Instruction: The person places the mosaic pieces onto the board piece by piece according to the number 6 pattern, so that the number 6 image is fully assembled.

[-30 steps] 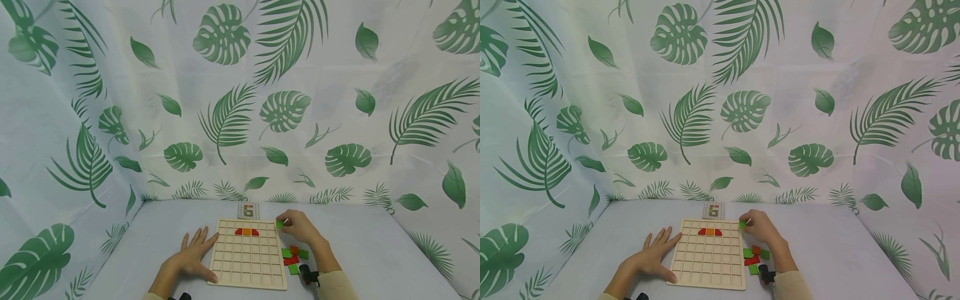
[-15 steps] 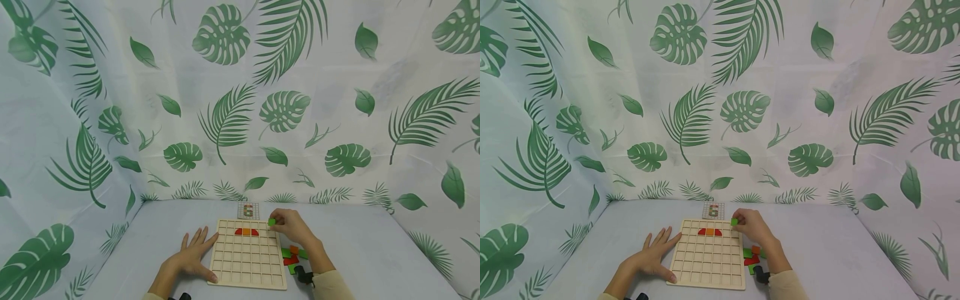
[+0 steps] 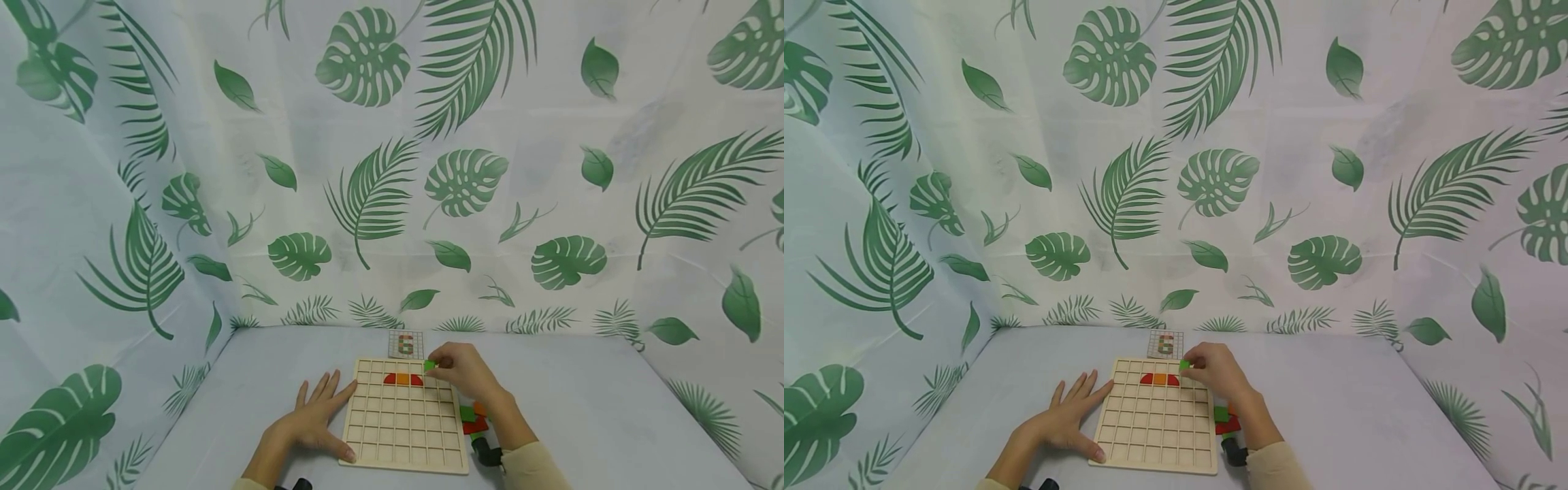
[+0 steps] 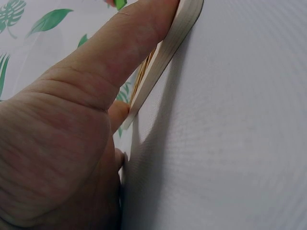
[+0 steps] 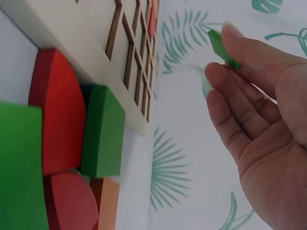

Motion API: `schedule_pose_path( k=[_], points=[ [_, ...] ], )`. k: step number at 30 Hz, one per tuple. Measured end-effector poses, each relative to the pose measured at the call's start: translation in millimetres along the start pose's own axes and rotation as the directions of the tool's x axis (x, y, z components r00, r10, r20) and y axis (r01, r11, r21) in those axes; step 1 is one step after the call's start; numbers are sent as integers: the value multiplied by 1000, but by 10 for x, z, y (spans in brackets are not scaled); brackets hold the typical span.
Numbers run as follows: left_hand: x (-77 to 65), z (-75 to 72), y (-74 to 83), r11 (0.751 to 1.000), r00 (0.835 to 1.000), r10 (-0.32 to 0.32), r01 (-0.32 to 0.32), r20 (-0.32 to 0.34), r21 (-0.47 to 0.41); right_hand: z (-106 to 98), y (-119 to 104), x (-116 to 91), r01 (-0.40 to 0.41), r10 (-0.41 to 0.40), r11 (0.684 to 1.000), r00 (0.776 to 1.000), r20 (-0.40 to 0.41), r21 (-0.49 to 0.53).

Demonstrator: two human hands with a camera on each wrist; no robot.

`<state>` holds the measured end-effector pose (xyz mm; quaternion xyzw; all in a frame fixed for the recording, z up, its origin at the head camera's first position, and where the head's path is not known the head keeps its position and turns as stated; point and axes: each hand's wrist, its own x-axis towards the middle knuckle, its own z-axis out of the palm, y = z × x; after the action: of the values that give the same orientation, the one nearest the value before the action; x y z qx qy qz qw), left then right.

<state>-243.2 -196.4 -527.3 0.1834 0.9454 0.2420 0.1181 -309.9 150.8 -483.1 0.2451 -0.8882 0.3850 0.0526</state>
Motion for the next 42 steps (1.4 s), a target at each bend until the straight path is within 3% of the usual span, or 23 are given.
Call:
schedule_pose_path(
  k=[5, 19, 29, 42],
  points=[
    [-1, -3, 5, 1000, 1000, -7, 7, -3, -3, 49, -14, 8, 65, -65, 998, 998, 16, 22],
    [27, 28, 0, 1000, 1000, -10, 10, -2, 14, 211, -125, 31, 107, -111, 993, 991, 79, 57],
    [10, 8, -2, 1000, 1000, -8, 8, -4, 17, 317, -223, 159, 185, -193, 981, 968, 159, 62],
    [9, 7, -20, 1000, 1000, -5, 5, -4, 0, 511, -253, 302, 225, -209, 974, 945, 252, -34]
  ],
)
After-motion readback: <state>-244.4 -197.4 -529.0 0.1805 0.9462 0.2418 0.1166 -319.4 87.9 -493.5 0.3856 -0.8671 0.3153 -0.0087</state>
